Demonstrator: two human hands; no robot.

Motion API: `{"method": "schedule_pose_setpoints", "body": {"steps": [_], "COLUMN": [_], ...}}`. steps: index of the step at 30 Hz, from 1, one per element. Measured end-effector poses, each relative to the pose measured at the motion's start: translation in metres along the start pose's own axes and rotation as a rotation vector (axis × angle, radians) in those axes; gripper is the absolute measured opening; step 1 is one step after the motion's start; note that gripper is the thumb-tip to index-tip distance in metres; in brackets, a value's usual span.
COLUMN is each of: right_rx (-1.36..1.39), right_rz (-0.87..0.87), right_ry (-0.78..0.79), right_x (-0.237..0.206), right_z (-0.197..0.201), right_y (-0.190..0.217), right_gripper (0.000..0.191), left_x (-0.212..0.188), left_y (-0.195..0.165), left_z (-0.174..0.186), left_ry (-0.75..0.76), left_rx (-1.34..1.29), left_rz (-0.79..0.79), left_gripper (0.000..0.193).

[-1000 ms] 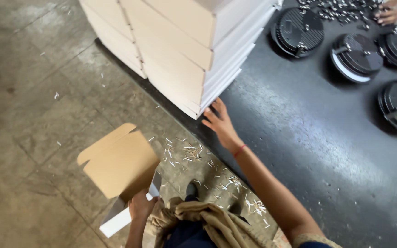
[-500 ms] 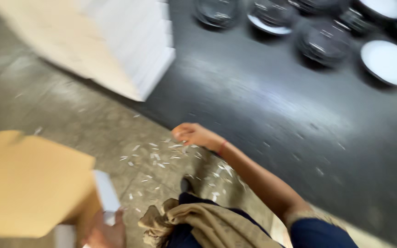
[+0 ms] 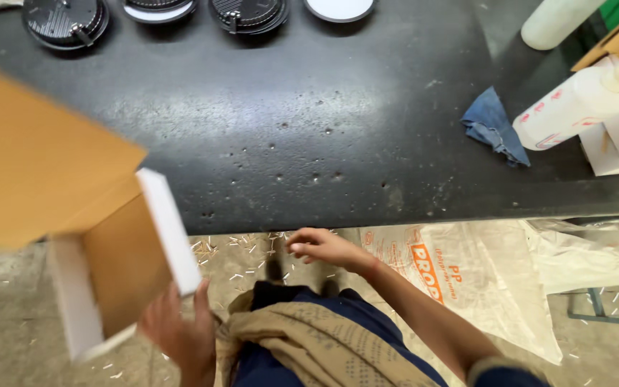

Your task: The person wipes round LED panel lights with a blue cloth, wraps each light in clear plastic film, and places the wrapped lights into white cardboard boxes. The person folds the box flaps closed and stacks the finished boxes on the workbench.

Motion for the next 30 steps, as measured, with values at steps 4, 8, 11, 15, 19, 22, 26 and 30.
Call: {"method": "schedule_pose_setpoints", "body": {"steps": [4,8,11,15,19,22,26,30], "right_rx": [0.2,0.307,0.409,0.468,0.289,-0.039,-0.351,-0.788], "right_rz": [-0.041,-0.016,-0.009,0.039,0.211,0.264,0.294,0.124], "right_ry": [-0.12,-0.219,-0.248,-0.331,-0.647,-1.146,-1.569,-1.604], "right_x": [-0.048,-0.075,-0.068,-0.041,-0.032,-0.052,-0.101,-0.124], "right_z": [0.024,0.032,0.029,0.036,0.076,0.129,0.218,0.315], "right_y": [-0.024,-0.048,-0.055,-0.044,-0.014,0.013,0.034,0.035], "right_gripper": [0.04,0.039,0.037,0.033,0.028,0.023,0.02,0.039], "left_x": [0.05,0.099,0.131,0.175,0.216,0.246,0.303,0.366], "left_y": [0.011,0.059,0.109,0.155,0.142,0.089,-0.021,-0.127], "left_z": [-0.069,-0.133,-0.161,-0.184,-0.203,-0.194,-0.211,-0.266], "left_ry": [0.085,0.08,0.102,0.097,0.118,0.142,0.125,0.249], "left_rx": [0.019,0.03,0.082,-0.129,0.004,-0.121,-0.637,-0.981], "left_rz": [-0.17,-0.246,-0.302,-0.304,-0.32,-0.377,-0.44,-0.299], "left_gripper": [0.043,0.04,0.037,0.059,0.075,0.079,0.061,0.064]}}
Point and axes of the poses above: each hand's wrist, its own x-axis towards the middle knuckle, its own z-axis out of the back of the hand, y = z × x, the point moved 2 cm from there along x, towards the middle knuckle, and after that the axes turned 14 degrees about -z, right-handed, at the moved point
